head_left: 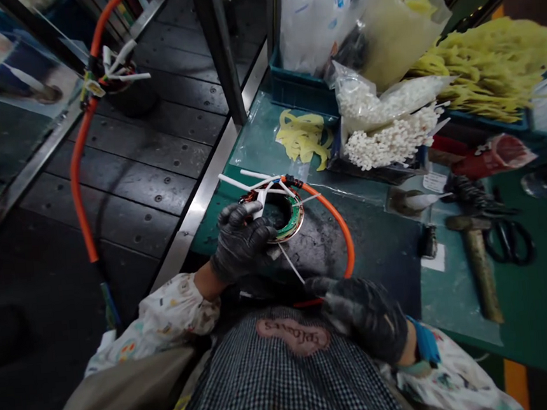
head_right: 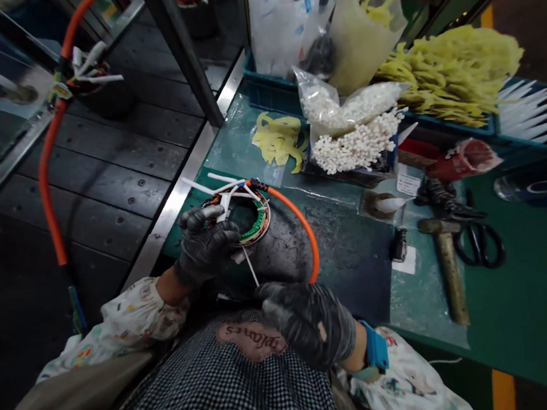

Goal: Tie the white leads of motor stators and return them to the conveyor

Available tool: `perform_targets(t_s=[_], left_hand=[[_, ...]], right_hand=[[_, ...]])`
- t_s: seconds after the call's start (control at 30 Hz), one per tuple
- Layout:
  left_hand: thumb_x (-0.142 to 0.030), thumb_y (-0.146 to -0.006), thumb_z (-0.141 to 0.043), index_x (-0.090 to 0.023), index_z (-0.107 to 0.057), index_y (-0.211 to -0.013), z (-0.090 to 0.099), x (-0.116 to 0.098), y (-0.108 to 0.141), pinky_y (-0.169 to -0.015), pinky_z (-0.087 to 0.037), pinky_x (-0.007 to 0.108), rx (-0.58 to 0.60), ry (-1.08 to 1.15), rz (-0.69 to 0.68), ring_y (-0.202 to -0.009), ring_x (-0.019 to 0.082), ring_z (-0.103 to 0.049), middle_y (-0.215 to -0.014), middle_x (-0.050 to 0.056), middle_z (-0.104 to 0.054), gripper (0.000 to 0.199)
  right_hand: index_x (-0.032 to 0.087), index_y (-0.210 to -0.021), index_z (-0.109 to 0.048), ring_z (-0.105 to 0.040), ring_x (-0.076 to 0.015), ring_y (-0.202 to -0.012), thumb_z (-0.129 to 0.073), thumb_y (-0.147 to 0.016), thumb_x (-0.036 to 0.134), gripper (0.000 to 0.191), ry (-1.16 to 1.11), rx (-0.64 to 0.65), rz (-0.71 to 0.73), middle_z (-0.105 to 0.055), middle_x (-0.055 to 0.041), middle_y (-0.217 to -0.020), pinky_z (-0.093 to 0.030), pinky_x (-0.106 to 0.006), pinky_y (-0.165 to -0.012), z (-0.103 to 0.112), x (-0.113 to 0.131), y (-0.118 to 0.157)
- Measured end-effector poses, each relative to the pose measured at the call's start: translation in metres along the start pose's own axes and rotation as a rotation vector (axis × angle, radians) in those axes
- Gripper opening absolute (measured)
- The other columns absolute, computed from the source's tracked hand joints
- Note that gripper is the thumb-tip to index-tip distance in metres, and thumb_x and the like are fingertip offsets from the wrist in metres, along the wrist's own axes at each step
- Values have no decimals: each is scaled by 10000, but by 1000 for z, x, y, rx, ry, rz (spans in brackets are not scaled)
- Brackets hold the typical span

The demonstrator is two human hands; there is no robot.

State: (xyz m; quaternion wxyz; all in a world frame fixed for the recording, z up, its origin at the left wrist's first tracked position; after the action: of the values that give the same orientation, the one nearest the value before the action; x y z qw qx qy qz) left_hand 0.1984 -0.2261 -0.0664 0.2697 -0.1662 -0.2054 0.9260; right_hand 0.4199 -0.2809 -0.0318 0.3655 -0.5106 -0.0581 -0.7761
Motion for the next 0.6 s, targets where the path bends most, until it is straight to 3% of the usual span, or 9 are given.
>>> perform_targets(t_s=[0.1,0.17,0.23,0.33,0.47,0.6], left_hand=[[-468,-1074,-714,-275,-733,-1162,6,-3,-3,-1307,-427,550,38,16,-10,-1448,328,-656,-1192,6,-844,213],[-446,-1079,-709,-279,-729,-1221,14,-5,-6,-1286,-432,557,5,33,-43,-1454,336,-646,-1267,9,-853,220],[-417,-1062,-734,-294,-735,-1250,21,-6,-8,-1238,-460,554,-26,46,-72,-1429,339,-655,-1308,6,-858,224],[-376,-1020,-798,-320,-753,-1295,23,-2,-8,-1186,-500,541,-40,68,-88,-1395,333,-672,-1286,0,-862,284],[-395,-979,-866,-361,-793,-1248,19,6,-4,-1184,-513,515,-42,108,-66,-1410,321,-656,-1205,-3,-855,280],[-439,-970,-868,-373,-836,-1173,6,15,0,-1197,-516,530,55,66,-13,-1401,333,-658,-1215,22,-834,216]], right_hand=[[383,-1530,-768,-898,-257,-1085,-711,-1093,258,459,74,16,99,-904,-52,-1272,-787,-370,-880,-9,14,-31],[285,-1298,-866,-883,-199,-945,-713,-1112,321,244,150,-59,30,-915,-43,-1098,-759,-276,-845,-14,1,-56],[277,-1087,-869,-846,-176,-835,-723,-1119,405,198,219,-177,-53,-892,-20,-965,-735,-242,-804,-15,-20,-75],[239,-1258,-871,-850,-247,-867,-809,-1079,510,331,350,-307,-147,-893,-67,-1003,-732,-351,-809,-11,-47,-90],[272,-1219,-890,-808,-271,-775,-800,-1069,469,263,422,-214,-220,-864,-78,-887,-680,-385,-744,-16,-66,-107],[259,-1211,-895,-852,-275,-954,-714,-1108,380,241,187,-205,-200,-902,-79,-1068,-711,-427,-922,-7,-64,-120]])
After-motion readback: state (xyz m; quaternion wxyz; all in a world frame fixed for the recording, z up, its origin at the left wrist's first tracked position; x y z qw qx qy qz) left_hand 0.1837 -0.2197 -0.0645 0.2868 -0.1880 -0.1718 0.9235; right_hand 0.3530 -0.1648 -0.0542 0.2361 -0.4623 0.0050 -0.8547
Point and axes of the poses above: each hand's wrist, its own y-axis away from the middle knuckle, its own z-axis out of the back of the hand, x = y × z, the point moved 9 cm from there along -y, towards the middle knuckle
